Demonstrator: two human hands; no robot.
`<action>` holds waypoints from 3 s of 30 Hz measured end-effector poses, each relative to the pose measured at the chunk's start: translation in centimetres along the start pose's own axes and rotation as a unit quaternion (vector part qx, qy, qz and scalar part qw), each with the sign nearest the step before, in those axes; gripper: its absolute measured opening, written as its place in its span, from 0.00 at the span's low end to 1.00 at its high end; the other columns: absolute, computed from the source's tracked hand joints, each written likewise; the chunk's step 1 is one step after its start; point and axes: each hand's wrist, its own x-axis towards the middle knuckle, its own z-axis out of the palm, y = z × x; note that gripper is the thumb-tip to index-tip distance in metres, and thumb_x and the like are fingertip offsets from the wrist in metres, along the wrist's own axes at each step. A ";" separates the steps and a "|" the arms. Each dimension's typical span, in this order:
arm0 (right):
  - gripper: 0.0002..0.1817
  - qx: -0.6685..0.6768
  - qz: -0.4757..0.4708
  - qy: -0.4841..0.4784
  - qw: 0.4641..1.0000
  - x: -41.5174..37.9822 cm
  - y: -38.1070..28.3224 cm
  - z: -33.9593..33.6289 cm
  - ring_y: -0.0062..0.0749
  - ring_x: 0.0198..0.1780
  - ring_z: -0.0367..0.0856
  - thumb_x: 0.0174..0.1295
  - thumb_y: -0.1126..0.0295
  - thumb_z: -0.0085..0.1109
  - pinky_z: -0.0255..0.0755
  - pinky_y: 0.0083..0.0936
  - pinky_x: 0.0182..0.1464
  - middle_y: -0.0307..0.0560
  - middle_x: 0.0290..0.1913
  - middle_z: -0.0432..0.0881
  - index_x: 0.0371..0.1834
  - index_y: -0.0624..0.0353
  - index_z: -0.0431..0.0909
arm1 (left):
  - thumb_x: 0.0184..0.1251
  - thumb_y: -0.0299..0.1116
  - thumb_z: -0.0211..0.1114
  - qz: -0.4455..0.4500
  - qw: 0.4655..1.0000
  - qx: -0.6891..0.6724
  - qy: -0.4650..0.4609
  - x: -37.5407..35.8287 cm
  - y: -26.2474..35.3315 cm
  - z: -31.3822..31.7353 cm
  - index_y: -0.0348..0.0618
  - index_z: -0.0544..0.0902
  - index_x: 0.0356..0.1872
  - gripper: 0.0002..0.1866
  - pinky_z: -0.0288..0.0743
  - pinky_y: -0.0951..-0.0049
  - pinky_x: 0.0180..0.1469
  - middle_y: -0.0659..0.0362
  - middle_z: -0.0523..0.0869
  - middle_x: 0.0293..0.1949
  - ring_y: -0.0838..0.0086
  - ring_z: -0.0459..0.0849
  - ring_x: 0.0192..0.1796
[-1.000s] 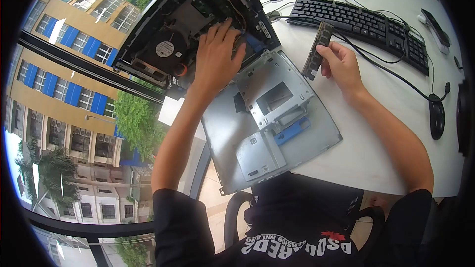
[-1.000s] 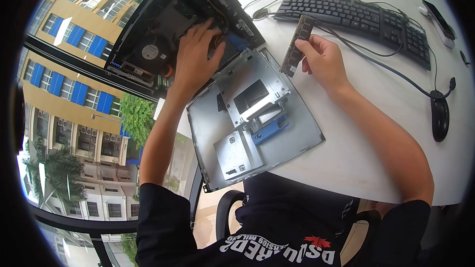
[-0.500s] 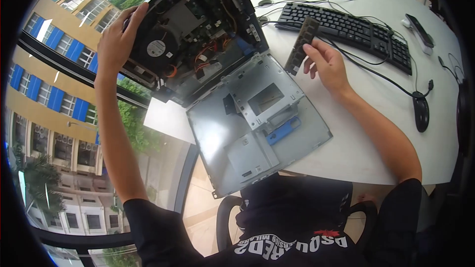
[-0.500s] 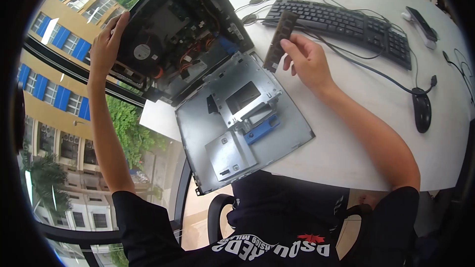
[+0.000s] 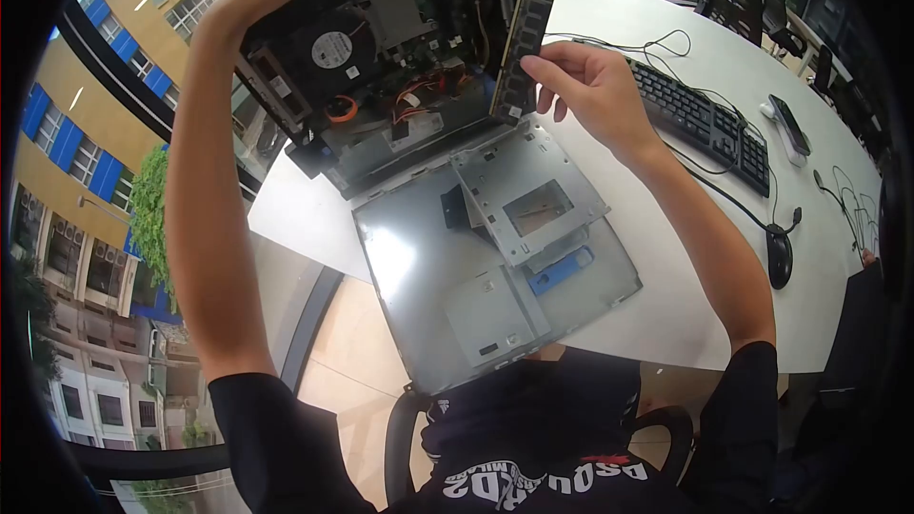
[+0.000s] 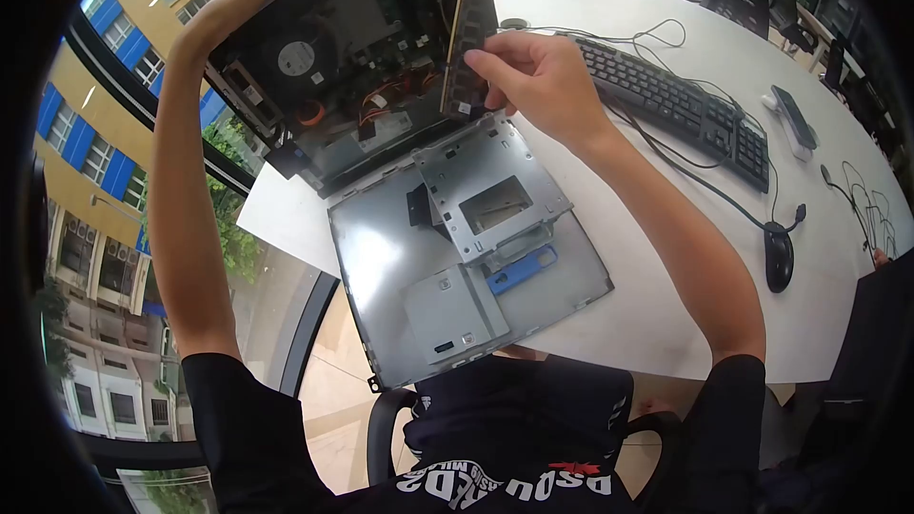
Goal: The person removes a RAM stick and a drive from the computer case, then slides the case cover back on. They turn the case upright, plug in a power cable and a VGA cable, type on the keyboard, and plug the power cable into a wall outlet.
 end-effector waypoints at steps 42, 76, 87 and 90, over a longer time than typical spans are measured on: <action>0.15 -0.366 -0.167 0.129 0.906 11.6 0.8 6.1 0.48 0.39 0.92 0.64 0.61 0.68 0.86 0.35 0.50 0.55 0.37 0.92 0.44 0.59 0.93 | 0.59 0.85 0.54 0.012 0.971 -0.097 -0.217 0.8 0.5 -1.5 0.43 0.57 0.84 0.64 0.49 0.56 0.84 0.47 0.51 0.85 0.54 0.54 0.85; 0.25 -0.075 -0.059 0.086 0.992 7.2 2.5 5.1 0.32 0.36 0.93 0.65 0.69 0.69 0.87 0.25 0.36 0.56 0.43 0.93 0.62 0.73 0.79 | 0.57 0.86 0.55 -0.047 0.988 -0.071 -0.129 1.6 0.4 -0.4 0.25 0.54 0.81 0.71 0.55 0.49 0.82 0.32 0.59 0.80 0.46 0.59 0.83; 0.25 -0.093 -0.044 0.064 0.993 9.2 0.4 5.8 0.36 0.51 0.92 0.68 0.66 0.71 0.91 0.28 0.45 0.58 0.52 0.90 0.62 0.73 0.81 | 0.70 0.76 0.52 -0.004 0.988 -0.085 -0.130 -0.1 1.8 -1.1 0.41 0.85 0.65 0.47 0.74 0.56 0.69 0.43 0.87 0.61 0.54 0.84 0.63; 0.25 -0.036 -0.015 0.045 0.998 9.0 0.9 5.6 0.34 0.50 0.91 0.68 0.66 0.71 0.91 0.28 0.47 0.56 0.52 0.89 0.62 0.73 0.81 | 0.71 0.76 0.51 0.000 0.989 -0.076 -0.125 0.9 1.2 -0.6 0.41 0.84 0.66 0.46 0.73 0.56 0.69 0.43 0.86 0.62 0.53 0.83 0.65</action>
